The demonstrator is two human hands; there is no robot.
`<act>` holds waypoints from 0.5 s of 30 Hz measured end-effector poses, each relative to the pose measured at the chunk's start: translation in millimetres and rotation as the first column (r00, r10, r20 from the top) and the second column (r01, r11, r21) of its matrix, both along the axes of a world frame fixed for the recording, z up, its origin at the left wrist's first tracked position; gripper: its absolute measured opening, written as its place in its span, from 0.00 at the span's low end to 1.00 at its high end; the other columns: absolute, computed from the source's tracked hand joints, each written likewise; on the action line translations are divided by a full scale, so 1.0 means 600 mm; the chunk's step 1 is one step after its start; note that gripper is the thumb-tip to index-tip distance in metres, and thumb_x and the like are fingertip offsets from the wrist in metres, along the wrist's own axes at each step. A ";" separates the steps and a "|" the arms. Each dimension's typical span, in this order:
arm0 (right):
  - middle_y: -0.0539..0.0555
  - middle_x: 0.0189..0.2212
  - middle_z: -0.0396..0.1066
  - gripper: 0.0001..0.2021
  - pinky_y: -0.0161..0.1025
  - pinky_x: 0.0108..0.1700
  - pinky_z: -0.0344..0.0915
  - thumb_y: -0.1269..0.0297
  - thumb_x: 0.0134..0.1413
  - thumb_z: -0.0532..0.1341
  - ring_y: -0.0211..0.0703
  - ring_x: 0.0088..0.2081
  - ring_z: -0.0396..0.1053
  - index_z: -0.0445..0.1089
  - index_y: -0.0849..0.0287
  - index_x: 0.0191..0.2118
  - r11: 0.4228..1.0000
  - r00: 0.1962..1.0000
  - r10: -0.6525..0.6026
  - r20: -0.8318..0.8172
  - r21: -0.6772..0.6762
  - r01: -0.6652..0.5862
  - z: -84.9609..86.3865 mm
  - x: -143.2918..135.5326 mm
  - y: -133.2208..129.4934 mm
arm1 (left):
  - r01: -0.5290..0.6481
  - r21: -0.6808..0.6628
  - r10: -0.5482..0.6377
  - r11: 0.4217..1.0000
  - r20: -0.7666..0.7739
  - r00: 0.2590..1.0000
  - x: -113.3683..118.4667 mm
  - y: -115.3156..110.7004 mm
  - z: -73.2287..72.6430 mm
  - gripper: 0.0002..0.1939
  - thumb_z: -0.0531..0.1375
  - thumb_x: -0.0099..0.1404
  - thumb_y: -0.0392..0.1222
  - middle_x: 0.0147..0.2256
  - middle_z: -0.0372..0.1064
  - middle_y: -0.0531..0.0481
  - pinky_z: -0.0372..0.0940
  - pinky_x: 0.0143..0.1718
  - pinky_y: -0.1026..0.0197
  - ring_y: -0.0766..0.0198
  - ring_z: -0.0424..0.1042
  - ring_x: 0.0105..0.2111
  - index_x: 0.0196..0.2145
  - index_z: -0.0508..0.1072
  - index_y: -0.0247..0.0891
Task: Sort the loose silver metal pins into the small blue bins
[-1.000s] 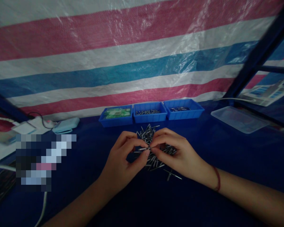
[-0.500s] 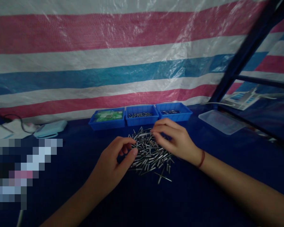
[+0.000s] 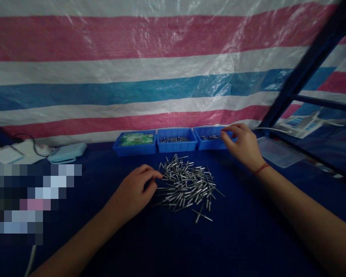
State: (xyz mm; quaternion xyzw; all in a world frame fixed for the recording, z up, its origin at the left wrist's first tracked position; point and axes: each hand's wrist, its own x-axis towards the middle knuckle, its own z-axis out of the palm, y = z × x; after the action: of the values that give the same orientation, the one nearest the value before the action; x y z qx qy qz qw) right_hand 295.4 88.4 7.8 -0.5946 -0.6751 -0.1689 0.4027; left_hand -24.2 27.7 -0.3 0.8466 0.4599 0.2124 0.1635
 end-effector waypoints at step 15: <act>0.58 0.40 0.68 0.08 0.44 0.45 0.65 0.69 0.55 0.56 0.45 0.42 0.68 0.72 0.63 0.38 0.811 0.828 0.560 -0.028 -0.185 -0.555 0.019 -0.131 -0.108 | 0.064 -0.020 -0.065 0.998 -0.086 0.994 -0.018 0.008 0.014 0.10 0.50 0.66 0.41 0.40 0.64 0.48 0.61 0.45 0.53 0.60 0.66 0.39 0.34 0.70 0.38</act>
State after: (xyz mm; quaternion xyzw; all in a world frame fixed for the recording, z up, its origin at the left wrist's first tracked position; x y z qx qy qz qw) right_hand 217.0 23.8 18.9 -0.4031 -0.8378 0.0116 0.3680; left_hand -35.0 32.5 8.0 0.8679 0.4408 0.1662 0.1576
